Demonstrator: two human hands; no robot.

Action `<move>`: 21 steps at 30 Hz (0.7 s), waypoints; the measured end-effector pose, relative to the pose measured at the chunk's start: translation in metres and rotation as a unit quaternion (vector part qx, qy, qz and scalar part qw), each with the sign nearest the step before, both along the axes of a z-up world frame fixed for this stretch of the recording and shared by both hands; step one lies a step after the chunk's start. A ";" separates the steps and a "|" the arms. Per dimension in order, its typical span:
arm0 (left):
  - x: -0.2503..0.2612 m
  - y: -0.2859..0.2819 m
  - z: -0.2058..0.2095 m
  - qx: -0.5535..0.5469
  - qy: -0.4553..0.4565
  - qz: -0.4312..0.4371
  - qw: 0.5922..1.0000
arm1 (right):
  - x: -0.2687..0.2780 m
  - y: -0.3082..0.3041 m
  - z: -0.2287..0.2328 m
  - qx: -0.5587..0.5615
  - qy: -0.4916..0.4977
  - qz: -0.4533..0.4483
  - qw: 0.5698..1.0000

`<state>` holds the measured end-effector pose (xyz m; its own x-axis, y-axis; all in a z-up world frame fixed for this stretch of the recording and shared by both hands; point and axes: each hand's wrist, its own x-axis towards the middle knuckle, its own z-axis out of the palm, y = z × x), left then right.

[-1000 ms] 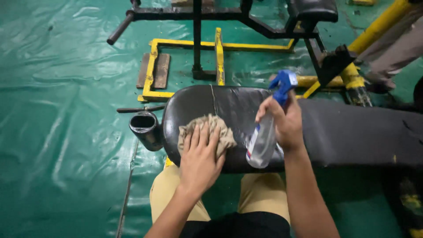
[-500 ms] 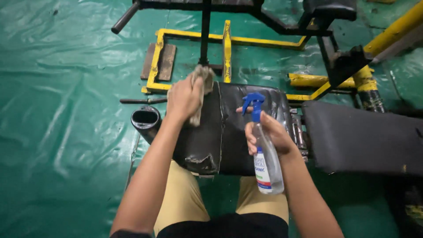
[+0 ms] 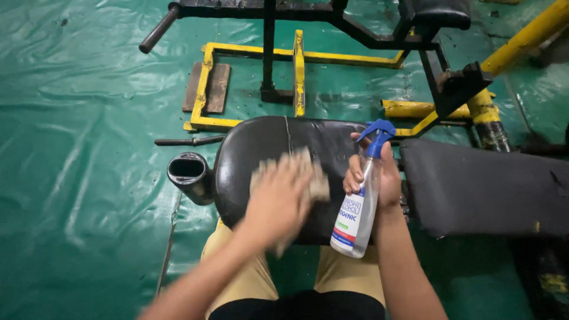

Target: Spraying and wiping down weight benches and gym machinery with a cloth and cleaning solution.

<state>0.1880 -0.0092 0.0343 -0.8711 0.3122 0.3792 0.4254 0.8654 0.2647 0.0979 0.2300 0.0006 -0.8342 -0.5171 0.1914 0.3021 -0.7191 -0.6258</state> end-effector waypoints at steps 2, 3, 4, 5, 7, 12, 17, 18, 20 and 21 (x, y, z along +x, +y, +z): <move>-0.061 -0.007 -0.003 -0.007 0.001 0.016 1.000 | 0.002 0.001 0.002 0.000 -0.001 -0.010 1.000; -0.091 -0.009 -0.005 -0.014 0.004 0.035 0.999 | 0.004 0.001 0.004 0.000 0.000 -0.017 1.000; -0.114 -0.009 -0.010 -0.013 0.001 0.033 0.999 | 0.006 0.002 0.002 0.001 -0.003 -0.018 1.000; -0.137 -0.008 -0.015 0.000 -0.045 0.040 0.998 | 0.008 0.003 0.001 0.003 0.000 -0.031 1.000; -0.155 -0.005 -0.026 0.013 -0.091 0.043 0.995 | 0.010 0.005 -0.002 0.006 0.003 -0.046 0.999; -0.056 0.011 -0.018 0.032 0.044 -0.021 0.998 | 0.008 0.014 -0.003 -0.012 0.018 -0.051 0.998; 0.061 0.028 0.005 0.045 -0.013 -0.014 0.999 | 0.012 0.014 -0.002 -0.032 0.022 -0.046 0.998; 0.072 0.031 0.004 0.055 -0.034 -0.005 0.998 | 0.014 0.014 -0.002 -0.041 0.018 -0.040 0.998; 0.045 0.033 -0.004 0.044 -0.020 0.003 0.999 | 0.016 0.015 -0.001 -0.047 0.017 -0.036 0.998; 0.034 0.034 -0.009 0.032 -0.008 0.013 0.999 | 0.018 0.015 -0.001 -0.054 0.014 -0.029 0.998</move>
<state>0.2215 0.0250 0.0255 -0.8847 0.2648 0.3837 0.3983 0.8570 0.3268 0.1159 0.2450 -0.0004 -0.8560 -0.4428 0.2667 0.2417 -0.7989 -0.5508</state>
